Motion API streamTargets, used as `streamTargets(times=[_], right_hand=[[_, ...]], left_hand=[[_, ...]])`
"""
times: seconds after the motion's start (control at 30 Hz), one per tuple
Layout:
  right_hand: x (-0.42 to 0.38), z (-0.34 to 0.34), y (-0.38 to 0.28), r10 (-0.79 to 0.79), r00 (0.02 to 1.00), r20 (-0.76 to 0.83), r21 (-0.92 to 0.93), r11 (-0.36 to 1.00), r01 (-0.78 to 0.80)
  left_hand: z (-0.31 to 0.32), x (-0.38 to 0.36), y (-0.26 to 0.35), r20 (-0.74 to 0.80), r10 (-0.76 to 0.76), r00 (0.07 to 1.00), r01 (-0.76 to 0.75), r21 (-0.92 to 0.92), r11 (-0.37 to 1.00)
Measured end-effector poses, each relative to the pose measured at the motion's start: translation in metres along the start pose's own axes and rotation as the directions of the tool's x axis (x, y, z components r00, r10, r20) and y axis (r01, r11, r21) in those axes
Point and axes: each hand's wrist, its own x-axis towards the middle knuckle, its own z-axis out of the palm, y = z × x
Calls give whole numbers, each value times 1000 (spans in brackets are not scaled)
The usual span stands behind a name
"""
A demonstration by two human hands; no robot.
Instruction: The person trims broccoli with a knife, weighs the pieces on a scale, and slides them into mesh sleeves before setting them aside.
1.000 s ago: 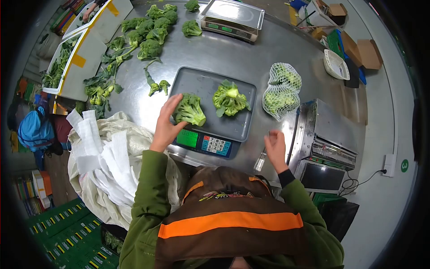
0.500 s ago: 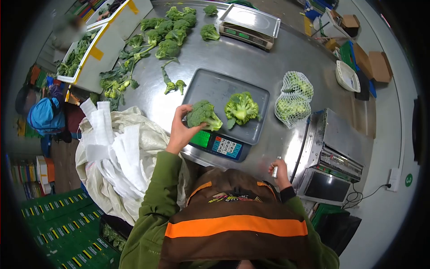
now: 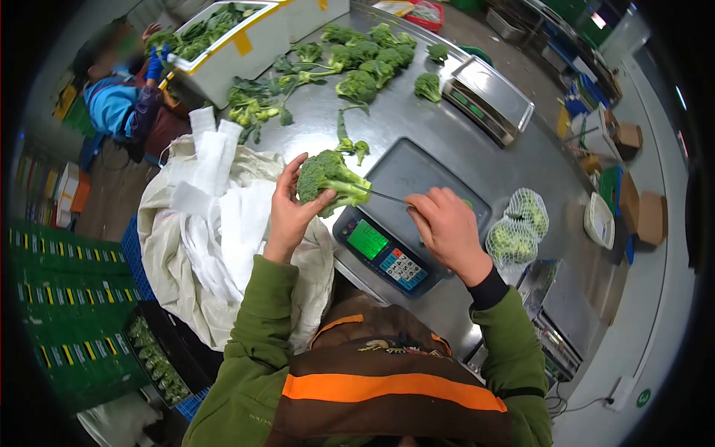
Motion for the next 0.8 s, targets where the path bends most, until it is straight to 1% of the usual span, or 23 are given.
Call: streamTargets(times=[0.03, 0.1, 0.13, 0.2, 0.23, 0.3, 0.33, 0.37, 0.4, 0.43, 0.47, 0.5, 0.53, 0.57, 0.6, 0.63, 0.67, 0.7, 0.77, 0.8], right_hand=[[11, 4, 0, -24, 1000, 6, 6, 1000, 24], [31, 13, 0, -137, 990, 23, -115, 984, 139], [39, 19, 0, -158, 987, 28, -110, 981, 160], [52, 32, 0, -212, 977, 12, -191, 959, 211], [59, 37, -2, -225, 974, 14, -190, 956, 224], [71, 47, -3, -284, 958, 32, -204, 937, 284], [79, 63, 20, -246, 968, 51, -312, 917, 249], [82, 80, 52, -197, 978, 67, -413, 887, 207], [82, 80, 84, -56, 995, 84, -450, 889, 88], [87, 77, 104, 81, 993, 83, -489, 872, -30], [95, 71, 106, 66, 995, 71, -490, 871, -23], [93, 61, 103, 91, 996, -21, -348, 933, -93], [81, 56, 99, 148, 985, -92, -188, 968, -163], [70, 55, 96, 159, 984, -83, -188, 967, -173], [65, 52, 95, 271, 962, 25, -17, 962, -271], [60, 51, 94, 359, 921, 147, 143, 914, -380], [49, 52, 92, 373, 913, 167, 238, 883, -405], [37, 55, 89, 386, 908, 160, 238, 878, -415], [14, 57, 82, 423, 887, 187, 406, 789, -462], [4, 54, 78, 441, 876, 195, 446, 755, -480]], left_hand=[[-7, 1, -1, -25, 6, 1000, -6, 0, 1000], [-19, 3, -3, -74, 42, 996, -29, 160, 987], [-25, 2, -2, -96, 47, 994, -31, 160, 987], [-33, 3, -1, -106, 78, 991, -43, 300, 953], [-35, 4, -1, -118, 82, 990, -43, 299, 953], [-38, 7, -5, -194, 47, 980, -16, 158, 987], [-41, 10, -5, -200, 51, 979, -19, 157, 987], [-45, 10, -5, -259, 78, 963, -12, 247, 969], [-50, 9, -5, -314, 114, 943, -2, 336, 942], [-55, 11, -2, -313, 124, 942, -11, 341, 940], [-58, 15, 0, -335, 55, 941, -19, 109, 994], [-58, 15, 0, -342, -31, 939, -17, -136, 991], [-58, 16, -1, -320, -184, 929, 66, -346, 936], [-61, 17, -1, -164, -349, 923, 203, -562, 802], [-56, 16, -1, -23, -446, 895, 284, -742, 607], [-48, 16, 0, 139, -500, 855, 355, -859, 368], [-42, 16, -9, 334, -427, 840, 430, -891, 148], [-34, 16, -15, 504, -311, 806, 508, -858, -75], [-17, 15, -20, 541, -288, 790, 533, -838, -112], [-8, 14, -18, 565, -291, 772, 551, -823, -136]])
